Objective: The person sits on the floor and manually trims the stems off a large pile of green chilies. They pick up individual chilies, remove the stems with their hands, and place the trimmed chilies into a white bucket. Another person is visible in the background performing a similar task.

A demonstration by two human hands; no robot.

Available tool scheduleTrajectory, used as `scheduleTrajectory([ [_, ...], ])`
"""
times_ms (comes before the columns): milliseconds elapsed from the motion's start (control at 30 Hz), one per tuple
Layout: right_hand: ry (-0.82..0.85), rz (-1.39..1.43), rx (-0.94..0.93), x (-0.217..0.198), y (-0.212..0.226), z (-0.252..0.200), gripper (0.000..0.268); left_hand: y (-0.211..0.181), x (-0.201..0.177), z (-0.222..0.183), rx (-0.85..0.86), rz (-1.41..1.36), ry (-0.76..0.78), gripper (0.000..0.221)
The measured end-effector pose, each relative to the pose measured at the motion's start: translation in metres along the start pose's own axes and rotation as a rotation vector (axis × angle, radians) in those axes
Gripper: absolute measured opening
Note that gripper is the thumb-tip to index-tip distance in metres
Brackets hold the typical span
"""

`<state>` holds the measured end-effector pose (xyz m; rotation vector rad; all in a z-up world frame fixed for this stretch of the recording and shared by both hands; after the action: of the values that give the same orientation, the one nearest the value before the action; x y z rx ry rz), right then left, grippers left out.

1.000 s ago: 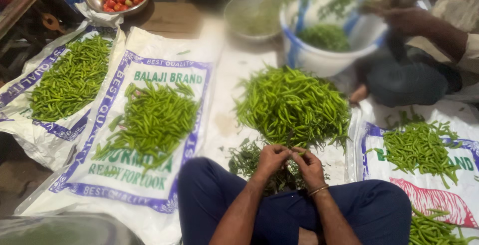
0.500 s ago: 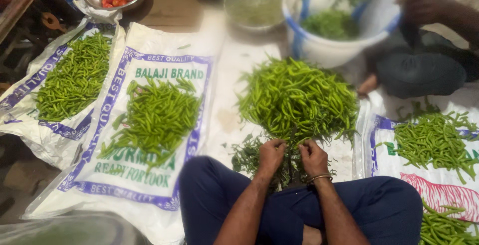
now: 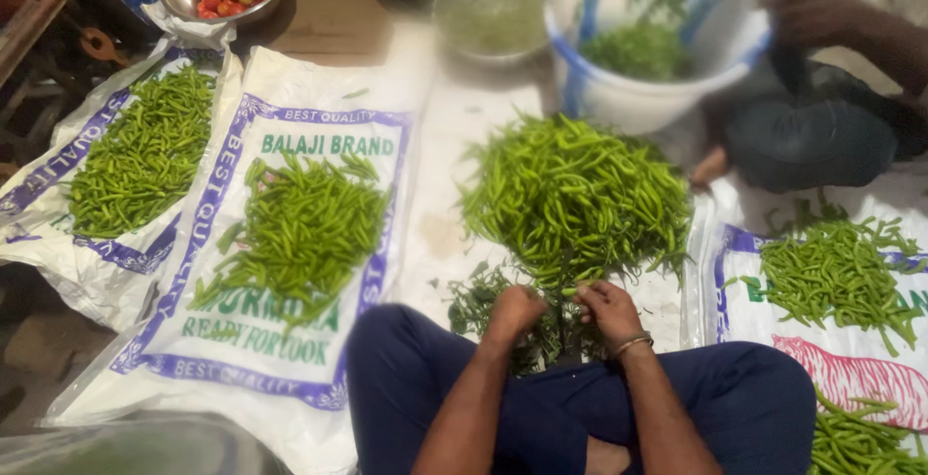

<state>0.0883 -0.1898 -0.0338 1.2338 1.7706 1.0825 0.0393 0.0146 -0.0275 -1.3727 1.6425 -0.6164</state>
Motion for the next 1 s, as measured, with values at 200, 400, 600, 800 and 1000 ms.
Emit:
scheduleTrajectory([
  [200, 0.071, 0.115, -0.102, 0.006, 0.031, -0.024, 0.027, -0.048, -0.009, -0.033, 0.366, -0.328, 0.068, 0.031],
  [400, 0.006, -0.112, -0.117, 0.007, 0.004, -0.007, 0.023, -0.025, -0.002, -0.015, 0.223, -0.352, 0.052, 0.03],
  [600, -0.057, -0.291, -0.19, 0.007, -0.004, 0.007, 0.022, -0.016, 0.007, -0.002, 0.184, -0.267, -0.021, 0.024],
  [800, -0.115, -0.531, -0.145, 0.006, -0.032, 0.025, 0.021, 0.029, 0.033, 0.048, 0.486, -0.128, -0.144, 0.017],
  [1000, -0.471, -0.039, 0.088, -0.057, -0.051, 0.038, 0.03, 0.031, -0.012, 0.04, 0.013, -0.252, -0.613, 0.018],
])
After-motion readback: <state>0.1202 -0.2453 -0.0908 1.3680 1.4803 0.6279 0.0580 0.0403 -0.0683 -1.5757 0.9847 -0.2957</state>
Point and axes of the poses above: each hand's wrist, its own z-axis towards the middle knuckle, its own x-axis out of the palm, y = z × x, the point moved 4 cm from there along z, towards the middle knuckle, and after that the axes turned 11 degrees about -z, right-handed, at the moved point
